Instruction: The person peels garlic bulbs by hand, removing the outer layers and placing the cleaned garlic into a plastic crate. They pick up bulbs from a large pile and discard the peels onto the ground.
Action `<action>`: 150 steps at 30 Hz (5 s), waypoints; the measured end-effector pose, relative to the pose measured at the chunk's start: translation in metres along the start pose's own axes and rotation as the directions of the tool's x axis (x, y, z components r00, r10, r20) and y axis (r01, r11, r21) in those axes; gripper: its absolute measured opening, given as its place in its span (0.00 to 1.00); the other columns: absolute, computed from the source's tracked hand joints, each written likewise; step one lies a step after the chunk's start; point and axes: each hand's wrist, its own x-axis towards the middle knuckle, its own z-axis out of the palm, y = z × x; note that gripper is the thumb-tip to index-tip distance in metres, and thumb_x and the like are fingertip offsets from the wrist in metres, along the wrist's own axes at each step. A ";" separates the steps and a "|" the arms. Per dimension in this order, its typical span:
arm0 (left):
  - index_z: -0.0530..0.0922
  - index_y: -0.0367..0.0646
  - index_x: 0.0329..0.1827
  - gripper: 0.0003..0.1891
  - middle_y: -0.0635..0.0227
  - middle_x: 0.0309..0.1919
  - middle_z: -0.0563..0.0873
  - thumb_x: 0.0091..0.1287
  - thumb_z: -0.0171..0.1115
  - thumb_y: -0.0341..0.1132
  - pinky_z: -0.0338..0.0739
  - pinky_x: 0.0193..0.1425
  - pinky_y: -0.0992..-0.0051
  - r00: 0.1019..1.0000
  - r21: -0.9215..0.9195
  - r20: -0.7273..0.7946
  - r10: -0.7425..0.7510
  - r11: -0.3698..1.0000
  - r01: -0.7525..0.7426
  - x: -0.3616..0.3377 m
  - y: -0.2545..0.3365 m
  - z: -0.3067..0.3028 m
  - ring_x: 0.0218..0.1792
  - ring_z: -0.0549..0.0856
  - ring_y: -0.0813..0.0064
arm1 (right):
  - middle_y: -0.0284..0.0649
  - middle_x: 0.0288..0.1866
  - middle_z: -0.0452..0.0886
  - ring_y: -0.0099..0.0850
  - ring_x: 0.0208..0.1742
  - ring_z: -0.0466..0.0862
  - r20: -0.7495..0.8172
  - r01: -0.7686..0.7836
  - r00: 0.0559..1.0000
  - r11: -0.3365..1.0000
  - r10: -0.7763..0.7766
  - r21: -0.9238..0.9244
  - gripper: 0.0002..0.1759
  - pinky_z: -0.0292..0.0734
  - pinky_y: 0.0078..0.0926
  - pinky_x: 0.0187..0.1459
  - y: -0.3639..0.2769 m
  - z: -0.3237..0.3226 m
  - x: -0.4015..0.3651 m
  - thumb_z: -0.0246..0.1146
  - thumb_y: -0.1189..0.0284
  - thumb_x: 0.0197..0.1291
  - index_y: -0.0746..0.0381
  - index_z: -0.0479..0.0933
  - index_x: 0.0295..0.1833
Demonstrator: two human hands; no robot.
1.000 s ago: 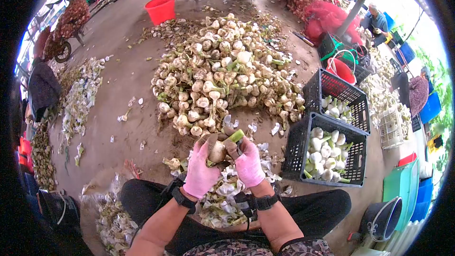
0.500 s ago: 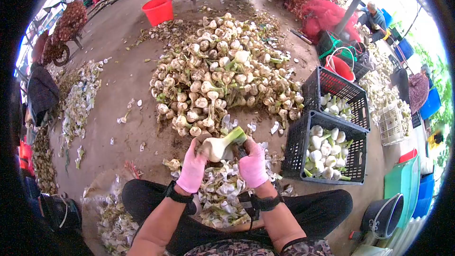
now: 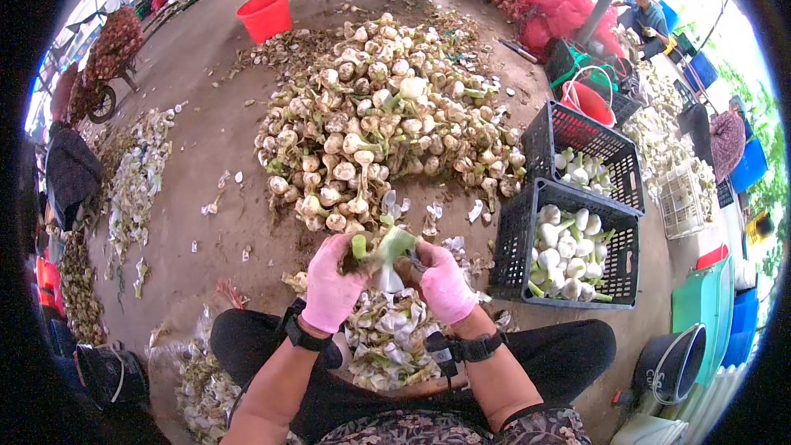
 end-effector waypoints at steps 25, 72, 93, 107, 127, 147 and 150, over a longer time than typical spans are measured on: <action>0.74 0.43 0.52 0.10 0.63 0.45 0.83 0.69 0.57 0.27 0.80 0.55 0.64 0.799 -0.963 0.003 -0.601 0.213 0.164 0.017 -0.055 0.009 0.48 0.83 0.67 | 0.43 0.52 0.82 0.39 0.52 0.83 0.686 0.423 0.684 0.901 -0.247 -0.096 0.29 0.75 0.31 0.55 -0.030 -0.026 -0.056 0.67 0.82 0.41 0.61 0.78 0.56; 0.64 0.35 0.66 0.35 0.60 0.57 0.77 0.53 0.64 0.18 0.74 0.59 0.75 0.831 -0.566 0.207 -0.517 0.629 0.533 -0.009 -0.059 0.030 0.55 0.78 0.72 | 0.46 0.61 0.75 0.37 0.63 0.75 0.124 0.353 0.935 0.857 -0.331 -0.375 0.36 0.67 0.30 0.64 0.054 0.031 0.067 0.66 0.85 0.43 0.63 0.70 0.64; 0.70 0.36 0.62 0.36 0.50 0.57 0.76 0.43 0.61 0.18 0.72 0.61 0.64 0.998 -0.108 -0.058 -0.021 0.994 0.014 -0.015 0.002 0.003 0.58 0.76 0.50 | 0.32 0.40 0.82 0.19 0.42 0.78 -0.189 0.231 0.964 0.936 -0.185 0.265 0.13 0.75 0.20 0.45 0.014 0.036 0.034 0.66 0.70 0.62 0.67 0.78 0.47; 0.66 0.35 0.66 0.28 0.63 0.56 0.77 0.63 0.64 0.31 0.72 0.63 0.72 0.943 -0.690 0.164 -0.291 0.649 0.320 -0.009 0.009 -0.007 0.56 0.78 0.72 | 0.41 0.43 0.84 0.22 0.45 0.80 -0.259 0.311 0.912 0.948 -0.319 -0.075 0.18 0.74 0.21 0.48 0.020 0.018 0.027 0.56 0.89 0.52 0.69 0.77 0.49; 0.65 0.41 0.62 0.24 0.63 0.53 0.78 0.64 0.62 0.24 0.78 0.52 0.76 0.833 -0.826 0.212 -0.511 0.361 0.432 -0.007 -0.009 0.013 0.52 0.79 0.76 | 0.41 0.49 0.80 0.28 0.52 0.79 -0.203 0.343 0.917 0.938 -0.344 -0.037 0.26 0.72 0.22 0.55 0.023 0.035 0.013 0.58 0.91 0.47 0.67 0.72 0.56; 0.67 0.34 0.65 0.24 0.65 0.57 0.77 0.66 0.58 0.21 0.71 0.62 0.78 0.875 -0.775 0.452 -0.174 0.410 0.482 -0.012 0.013 -0.003 0.57 0.77 0.77 | 0.47 0.39 0.81 0.44 0.43 0.82 -0.484 -0.022 0.835 0.864 -0.261 -0.504 0.17 0.76 0.34 0.48 0.071 -0.047 0.072 0.61 0.82 0.48 0.63 0.80 0.46; 0.67 0.34 0.66 0.26 0.63 0.58 0.77 0.65 0.60 0.22 0.71 0.63 0.76 0.823 -0.830 0.502 -0.268 0.120 0.545 -0.013 0.000 0.004 0.57 0.77 0.76 | 0.50 0.52 0.76 0.47 0.53 0.78 -0.212 0.188 0.873 0.706 -0.439 -0.683 0.24 0.74 0.35 0.54 0.058 -0.044 0.052 0.59 0.84 0.47 0.63 0.76 0.54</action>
